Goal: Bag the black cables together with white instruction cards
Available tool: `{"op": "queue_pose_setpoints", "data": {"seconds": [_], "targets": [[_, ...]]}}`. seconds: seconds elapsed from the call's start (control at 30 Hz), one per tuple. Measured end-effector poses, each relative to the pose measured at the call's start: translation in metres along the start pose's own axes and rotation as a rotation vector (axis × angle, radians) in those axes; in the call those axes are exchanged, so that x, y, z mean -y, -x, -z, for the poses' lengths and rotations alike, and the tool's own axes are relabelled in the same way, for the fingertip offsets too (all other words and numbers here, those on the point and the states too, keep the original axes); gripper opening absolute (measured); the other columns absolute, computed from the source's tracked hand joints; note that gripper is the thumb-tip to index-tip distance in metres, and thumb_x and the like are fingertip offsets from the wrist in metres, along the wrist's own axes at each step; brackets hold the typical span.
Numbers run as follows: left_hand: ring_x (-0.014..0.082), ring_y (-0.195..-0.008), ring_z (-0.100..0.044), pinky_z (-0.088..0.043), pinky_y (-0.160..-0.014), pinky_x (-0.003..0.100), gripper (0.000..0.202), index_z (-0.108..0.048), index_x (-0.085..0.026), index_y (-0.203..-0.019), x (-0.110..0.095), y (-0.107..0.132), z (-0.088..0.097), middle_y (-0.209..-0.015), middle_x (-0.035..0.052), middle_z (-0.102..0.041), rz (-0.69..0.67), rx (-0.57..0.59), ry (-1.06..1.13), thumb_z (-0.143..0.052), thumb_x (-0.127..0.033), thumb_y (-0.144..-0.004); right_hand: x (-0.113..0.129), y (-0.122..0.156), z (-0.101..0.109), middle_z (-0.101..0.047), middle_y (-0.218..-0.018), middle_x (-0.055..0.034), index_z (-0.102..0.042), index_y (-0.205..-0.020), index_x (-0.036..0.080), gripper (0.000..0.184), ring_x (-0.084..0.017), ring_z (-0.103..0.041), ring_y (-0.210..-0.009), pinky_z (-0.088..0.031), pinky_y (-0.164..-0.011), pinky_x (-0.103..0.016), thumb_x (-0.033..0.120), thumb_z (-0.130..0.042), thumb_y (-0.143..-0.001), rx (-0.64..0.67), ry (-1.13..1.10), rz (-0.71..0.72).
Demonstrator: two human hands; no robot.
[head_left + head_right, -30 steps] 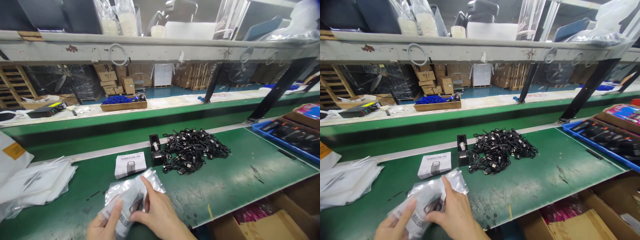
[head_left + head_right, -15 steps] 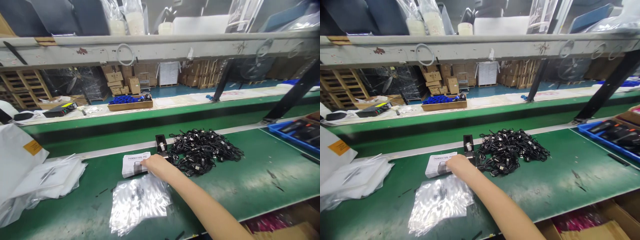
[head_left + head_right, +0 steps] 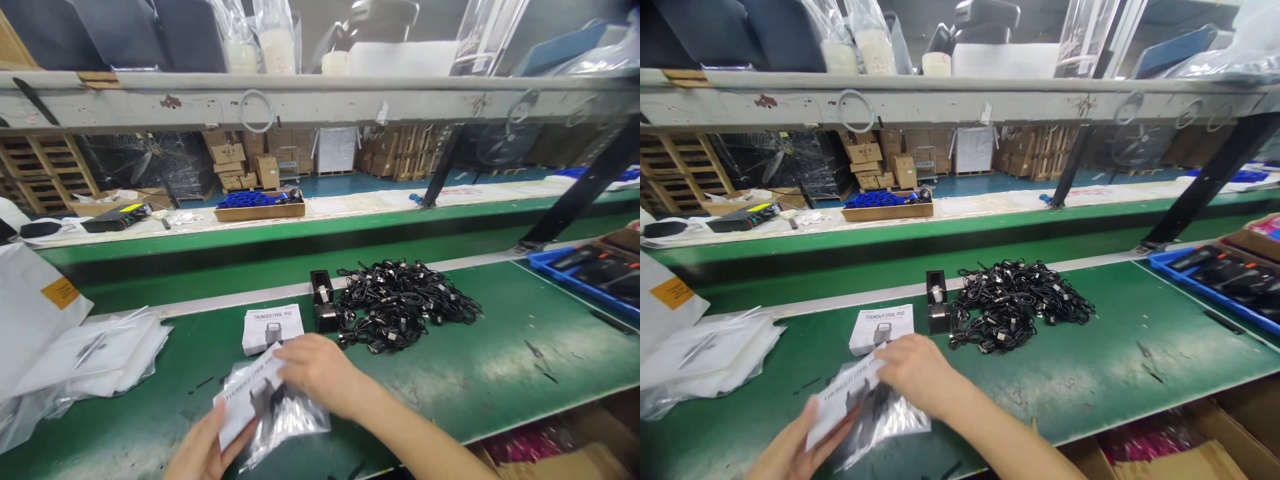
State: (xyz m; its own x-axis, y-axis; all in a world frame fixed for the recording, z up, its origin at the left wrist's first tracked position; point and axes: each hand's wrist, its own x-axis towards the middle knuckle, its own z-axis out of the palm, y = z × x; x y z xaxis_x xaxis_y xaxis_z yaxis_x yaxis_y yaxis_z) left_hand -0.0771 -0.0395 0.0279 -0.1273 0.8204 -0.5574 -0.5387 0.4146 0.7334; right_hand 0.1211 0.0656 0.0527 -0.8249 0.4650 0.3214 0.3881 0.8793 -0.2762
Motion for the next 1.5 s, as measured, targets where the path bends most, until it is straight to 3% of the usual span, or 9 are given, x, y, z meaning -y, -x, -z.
{"op": "queue_pose_setpoints", "data": {"seconds": [0.03, 0.1, 0.2, 0.3, 0.47, 0.6, 0.87, 1.13, 1.5], "targets": [[0.0275, -0.106, -0.056, -0.047, -0.087, 0.035, 0.049, -0.063, -0.014, -0.098, 0.004, -0.004, -0.013, -0.106, 0.0081, -0.068, -0.001, -0.013, -0.021, -0.072, -0.042, -0.059, 0.006, 0.013, -0.003, -0.055, -0.122, -0.0022, -0.066, -0.088, 0.023, 0.017, -0.020, -0.050, -0.110, -0.032, -0.097, -0.035, 0.031, -0.052, -0.083, -0.066, -0.090, -0.050], [0.0279, -0.099, -0.061, -0.050, -0.080, 0.035, 0.046, -0.064, -0.014, -0.096, 0.014, -0.009, -0.034, -0.097, 0.0074, -0.071, -0.020, -0.004, -0.096, -0.074, -0.038, -0.058, 0.011, 0.039, -0.009, -0.050, -0.127, -0.0065, -0.059, -0.107, 0.023, 0.031, -0.022, -0.048, -0.110, -0.034, -0.096, -0.037, 0.036, -0.057, -0.079, -0.212, -0.318, -0.356], [0.0274, -0.081, -0.065, -0.050, -0.071, 0.036, 0.045, -0.067, -0.014, -0.087, 0.031, -0.014, -0.055, -0.082, 0.0077, -0.073, -0.072, 0.094, -0.287, -0.071, -0.047, -0.056, 0.003, 0.072, -0.013, -0.062, -0.104, -0.0075, -0.050, -0.118, 0.019, 0.044, -0.018, -0.059, -0.085, -0.047, -0.074, -0.030, 0.032, -0.058, -0.077, -0.228, -0.804, -0.754], [0.0212, -0.070, -0.062, -0.048, -0.065, 0.032, 0.045, -0.063, -0.019, -0.087, 0.042, -0.022, -0.070, -0.075, 0.0037, -0.069, -0.266, 0.109, -0.521, -0.061, -0.056, -0.062, -0.012, 0.100, -0.011, -0.064, -0.074, -0.0029, -0.062, -0.089, 0.013, 0.025, -0.014, -0.057, -0.065, -0.044, -0.058, -0.024, 0.033, -0.058, -0.075, -0.197, -1.097, -0.893], [0.0177, -0.062, -0.050, -0.038, -0.060, 0.031, 0.027, -0.054, -0.022, -0.064, 0.045, -0.035, -0.086, -0.066, -0.0011, -0.052, -0.555, -0.031, -1.140, -0.054, -0.048, -0.073, -0.027, 0.138, 0.003, -0.055, -0.055, 0.0019, -0.059, -0.064, 0.014, 0.030, -0.010, -0.047, -0.052, -0.039, -0.051, -0.021, 0.043, -0.061, -0.070, -0.425, -1.067, -1.113], [0.0237, -0.076, -0.053, -0.039, -0.069, 0.036, 0.021, -0.058, -0.022, -0.064, 0.051, -0.042, -0.089, -0.072, 0.0020, -0.055, -0.634, -0.068, -1.442, -0.058, -0.041, -0.073, -0.026, 0.149, 0.007, -0.055, -0.055, 0.0016, -0.060, -0.066, 0.014, 0.032, -0.011, -0.046, -0.052, -0.040, -0.051, -0.022, 0.045, -0.064, -0.067, -0.465, -1.117, -1.156], [0.0191, -0.069, -0.055, -0.041, -0.066, 0.032, 0.031, -0.063, -0.024, -0.075, 0.056, -0.039, -0.082, -0.071, 0.0009, -0.054, -0.654, -0.014, -1.451, -0.039, -0.040, -0.084, -0.014, 0.136, -0.016, -0.059, -0.060, -0.0014, -0.062, -0.075, 0.015, 0.039, -0.014, -0.050, -0.055, -0.044, -0.052, -0.024, 0.053, -0.060, -0.068, -0.587, -1.122, -1.154], [0.0175, -0.068, -0.053, -0.041, -0.065, 0.030, 0.029, -0.062, -0.024, -0.074, 0.064, -0.033, -0.079, -0.072, 0.0005, -0.054, -0.724, -0.030, -1.367, -0.040, -0.040, -0.084, -0.008, 0.129, -0.025, -0.063, -0.068, -0.0040, -0.060, -0.078, 0.014, 0.042, -0.017, -0.056, -0.063, -0.048, -0.055, -0.026, 0.055, -0.057, -0.070, -0.638, -1.066, -1.156], [0.0194, -0.071, -0.052, -0.042, -0.066, 0.033, 0.023, -0.056, -0.024, -0.082, 0.070, -0.031, -0.073, -0.080, 0.0021, -0.055, -0.785, -0.080, -1.243, -0.043, -0.042, -0.082, 0.000, 0.145, -0.025, -0.056, -0.049, 0.0009, -0.057, -0.072, 0.012, 0.043, -0.010, -0.054, -0.041, -0.045, -0.039, -0.020, 0.055, -0.057, -0.069, -0.319, -1.159, -1.235]]}}
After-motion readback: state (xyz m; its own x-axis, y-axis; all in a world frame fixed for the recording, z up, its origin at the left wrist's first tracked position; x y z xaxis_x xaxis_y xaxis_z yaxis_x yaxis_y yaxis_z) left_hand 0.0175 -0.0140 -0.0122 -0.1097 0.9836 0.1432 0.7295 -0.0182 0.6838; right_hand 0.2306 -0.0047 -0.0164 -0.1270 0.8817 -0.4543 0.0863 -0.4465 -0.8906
